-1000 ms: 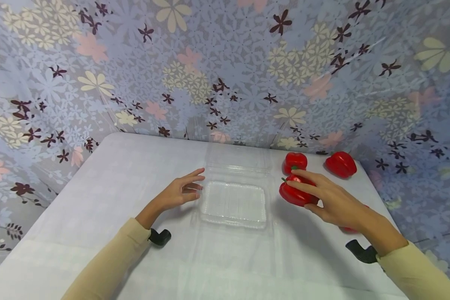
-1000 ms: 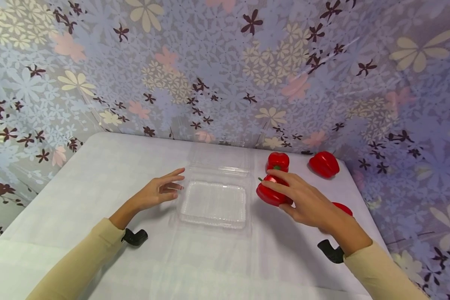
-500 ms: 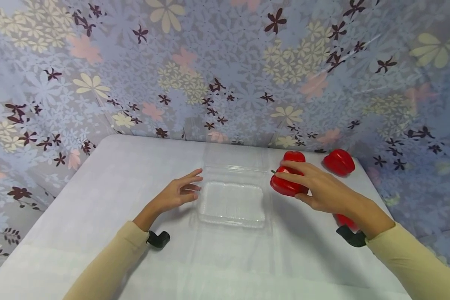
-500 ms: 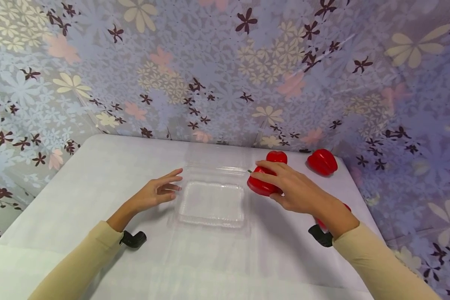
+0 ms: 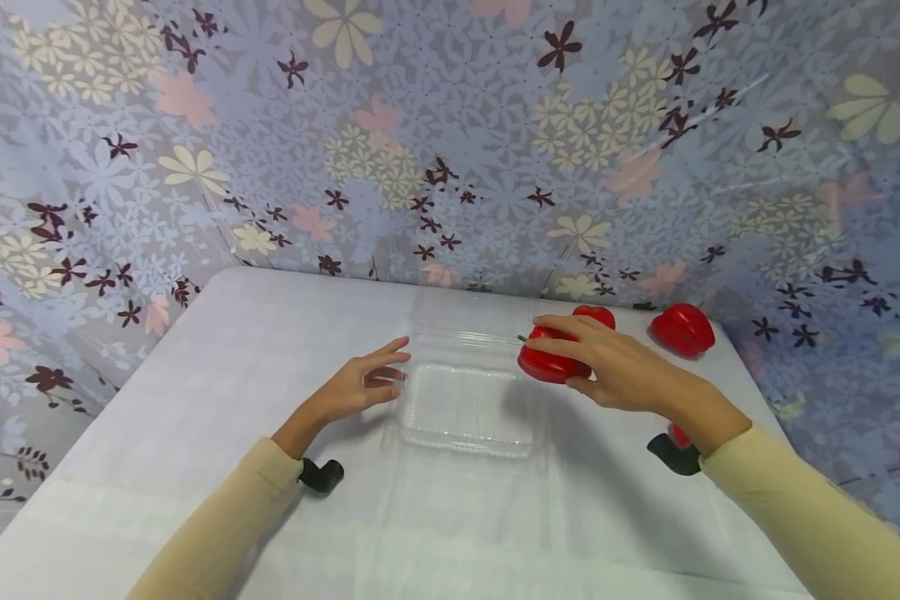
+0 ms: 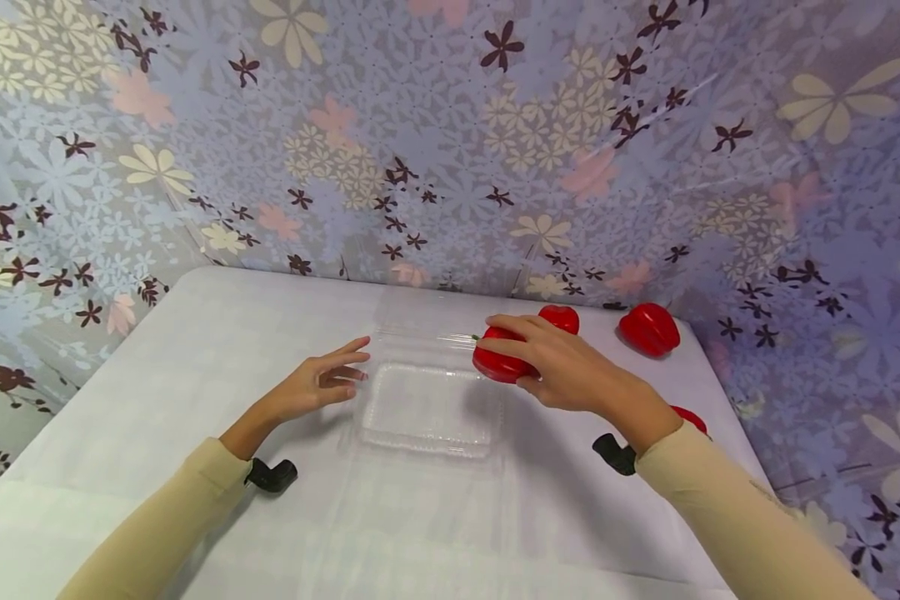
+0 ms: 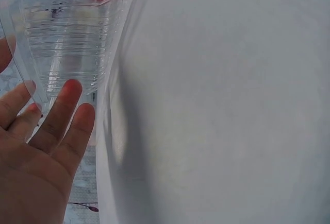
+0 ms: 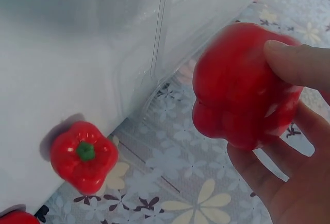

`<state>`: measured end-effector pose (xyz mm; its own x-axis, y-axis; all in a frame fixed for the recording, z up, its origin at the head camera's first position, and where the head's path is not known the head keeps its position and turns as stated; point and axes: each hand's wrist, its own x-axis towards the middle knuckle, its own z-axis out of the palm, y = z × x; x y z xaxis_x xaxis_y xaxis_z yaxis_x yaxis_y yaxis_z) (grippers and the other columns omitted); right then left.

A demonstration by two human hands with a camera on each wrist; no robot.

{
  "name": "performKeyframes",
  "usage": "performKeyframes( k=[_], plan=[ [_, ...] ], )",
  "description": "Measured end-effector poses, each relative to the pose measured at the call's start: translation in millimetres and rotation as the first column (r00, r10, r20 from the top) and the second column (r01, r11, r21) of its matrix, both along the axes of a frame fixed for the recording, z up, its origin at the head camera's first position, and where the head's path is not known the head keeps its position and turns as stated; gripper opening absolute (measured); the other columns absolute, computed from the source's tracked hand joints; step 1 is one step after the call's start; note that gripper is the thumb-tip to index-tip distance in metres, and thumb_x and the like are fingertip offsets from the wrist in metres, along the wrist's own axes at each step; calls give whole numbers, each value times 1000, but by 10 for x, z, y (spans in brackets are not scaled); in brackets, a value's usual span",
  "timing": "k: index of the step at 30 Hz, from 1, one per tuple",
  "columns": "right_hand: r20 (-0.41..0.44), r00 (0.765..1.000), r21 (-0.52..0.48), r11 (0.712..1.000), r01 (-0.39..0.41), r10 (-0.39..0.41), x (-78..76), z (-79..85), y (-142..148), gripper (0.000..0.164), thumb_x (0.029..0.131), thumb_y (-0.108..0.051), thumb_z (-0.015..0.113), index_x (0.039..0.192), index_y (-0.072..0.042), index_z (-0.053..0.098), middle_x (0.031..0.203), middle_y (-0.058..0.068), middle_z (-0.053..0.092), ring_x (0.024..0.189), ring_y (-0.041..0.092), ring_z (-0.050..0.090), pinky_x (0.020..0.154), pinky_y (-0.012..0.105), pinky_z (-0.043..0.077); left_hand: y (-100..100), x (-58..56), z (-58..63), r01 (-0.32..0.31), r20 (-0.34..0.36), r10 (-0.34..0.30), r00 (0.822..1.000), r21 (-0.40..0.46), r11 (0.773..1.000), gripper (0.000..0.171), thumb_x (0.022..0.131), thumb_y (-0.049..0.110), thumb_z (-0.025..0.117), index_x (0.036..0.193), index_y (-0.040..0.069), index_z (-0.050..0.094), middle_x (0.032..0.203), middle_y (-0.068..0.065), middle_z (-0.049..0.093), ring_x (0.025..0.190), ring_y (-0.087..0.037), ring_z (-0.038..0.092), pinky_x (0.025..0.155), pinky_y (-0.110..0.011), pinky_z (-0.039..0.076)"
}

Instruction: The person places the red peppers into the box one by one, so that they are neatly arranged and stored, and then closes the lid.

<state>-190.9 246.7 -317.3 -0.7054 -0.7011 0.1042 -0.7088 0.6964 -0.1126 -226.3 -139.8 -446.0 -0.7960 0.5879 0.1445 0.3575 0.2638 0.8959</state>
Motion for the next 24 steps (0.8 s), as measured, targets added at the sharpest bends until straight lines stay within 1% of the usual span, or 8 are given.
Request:
performKeyframes(
  k=[8,14,20,24],
  plan=[
    [52,998,-27,999,-36,38,-91,-10,-164,76,76,-10,84,144,-21,53,153,10,46,139,34,43,94,52,58,-2,-2,6,-3,12,3,1000,12,1000,59,92,-1,63,146,-8,40,165,-17,22,126,-44,57,106,-55,49],
    [75,996,-15,999,-50,51,-140,5,-289,74,79,-11,82,145,-23,52,155,7,44,141,32,42,93,49,59,-4,8,10,-9,14,9,1000,15,1000,59,92,-1,63,146,-9,41,165,-18,23,126,-44,58,105,-54,50],
    [124,990,-24,998,-58,60,-188,6,-399,73,80,-9,80,145,-24,51,156,6,43,142,32,40,96,49,58,-7,6,18,-5,13,4,1000,12,1000,59,92,1,63,146,-9,40,165,-17,23,126,-43,58,105,-53,50],
    [139,987,-20,997,-77,79,-236,-23,-465,72,81,-9,79,145,-25,52,156,5,42,142,31,40,98,49,57,-5,2,14,-3,22,2,1000,13,1000,59,93,2,64,146,-8,40,165,-17,23,126,-43,58,105,-51,50]
  ],
)
